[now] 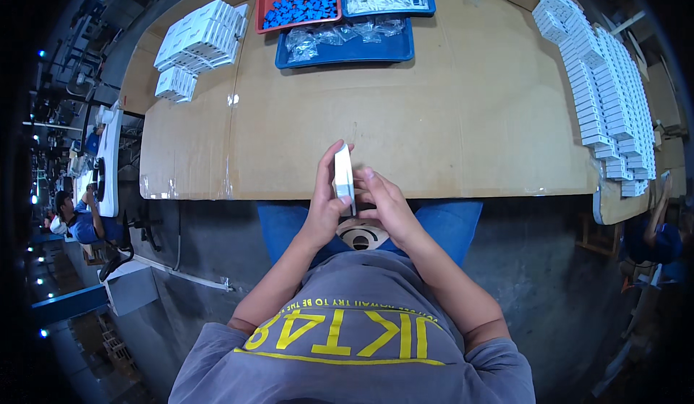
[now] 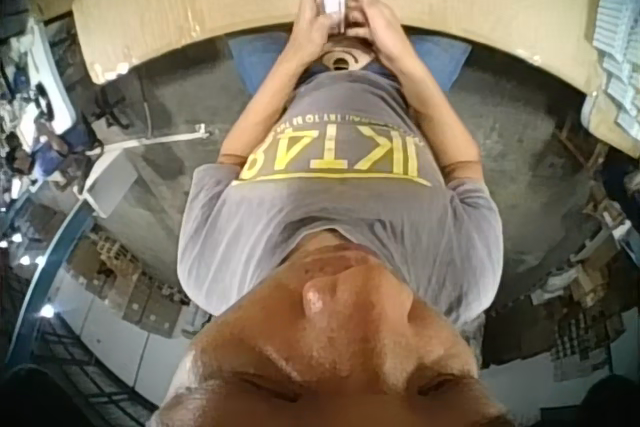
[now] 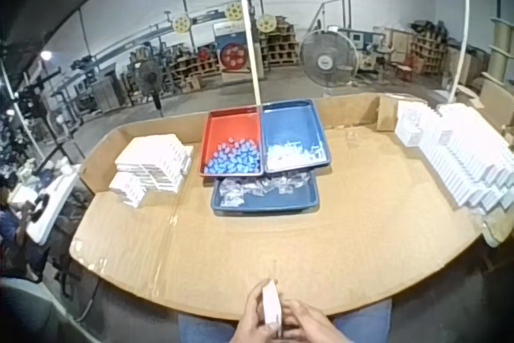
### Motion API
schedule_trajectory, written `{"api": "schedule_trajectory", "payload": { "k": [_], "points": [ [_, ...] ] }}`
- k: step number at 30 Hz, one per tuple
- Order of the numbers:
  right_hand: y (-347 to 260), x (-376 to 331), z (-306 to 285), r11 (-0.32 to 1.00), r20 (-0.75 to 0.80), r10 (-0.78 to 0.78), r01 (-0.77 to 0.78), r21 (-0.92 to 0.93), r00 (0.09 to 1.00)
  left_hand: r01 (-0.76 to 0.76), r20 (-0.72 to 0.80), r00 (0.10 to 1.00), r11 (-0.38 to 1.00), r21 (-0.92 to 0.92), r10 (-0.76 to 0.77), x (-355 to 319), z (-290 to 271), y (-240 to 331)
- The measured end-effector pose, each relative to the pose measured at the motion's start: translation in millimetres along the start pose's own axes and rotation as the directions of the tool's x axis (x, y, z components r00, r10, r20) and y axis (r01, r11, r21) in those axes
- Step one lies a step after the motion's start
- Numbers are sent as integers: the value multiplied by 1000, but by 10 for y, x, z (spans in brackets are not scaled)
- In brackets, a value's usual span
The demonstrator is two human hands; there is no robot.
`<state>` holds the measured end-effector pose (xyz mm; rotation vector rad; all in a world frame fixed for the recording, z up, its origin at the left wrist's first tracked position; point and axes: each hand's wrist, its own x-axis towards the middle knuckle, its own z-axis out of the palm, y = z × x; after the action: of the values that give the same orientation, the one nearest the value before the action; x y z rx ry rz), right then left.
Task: The person assembles electronic components by hand, placing blue plastic connectors, white plastic pins, and instruction sheets into plastic baggies, then packaging the baggies into small cardboard boxes.
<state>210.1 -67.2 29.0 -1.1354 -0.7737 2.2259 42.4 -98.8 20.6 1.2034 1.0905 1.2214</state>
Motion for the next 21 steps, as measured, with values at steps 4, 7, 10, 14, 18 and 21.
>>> {"api": "schedule_trajectory", "payload": {
  "k": [4, 7, 10, 14, 18, 21],
  "points": [
    [-5, 20, 34, 998, 19, -58, 59, -8, 998, -154, 36, 988, 975, 161, 150, 2, 27, -34],
    [43, 44, 82, 930, 10, -325, 322, -180, 946, 59, -141, 987, 984, -168, -83, -22, 117, -52],
    [165, 58, 116, 815, 20, -508, 488, -313, 861, 176, -102, 973, 950, -256, -208, 11, 132, 13],
    [186, 12, 222, 485, 99, -715, 594, -641, 692, 145, -182, 962, 947, -287, -202, 17, 257, 51],
    [265, 0, 310, 376, 111, -794, 627, -683, 597, 50, -257, 957, 953, -298, -131, 29, 313, 156],
    [276, 21, 251, 370, 128, -801, 651, -663, 585, 47, -239, 959, 920, -388, -150, 40, 312, 170]
  ]
}}
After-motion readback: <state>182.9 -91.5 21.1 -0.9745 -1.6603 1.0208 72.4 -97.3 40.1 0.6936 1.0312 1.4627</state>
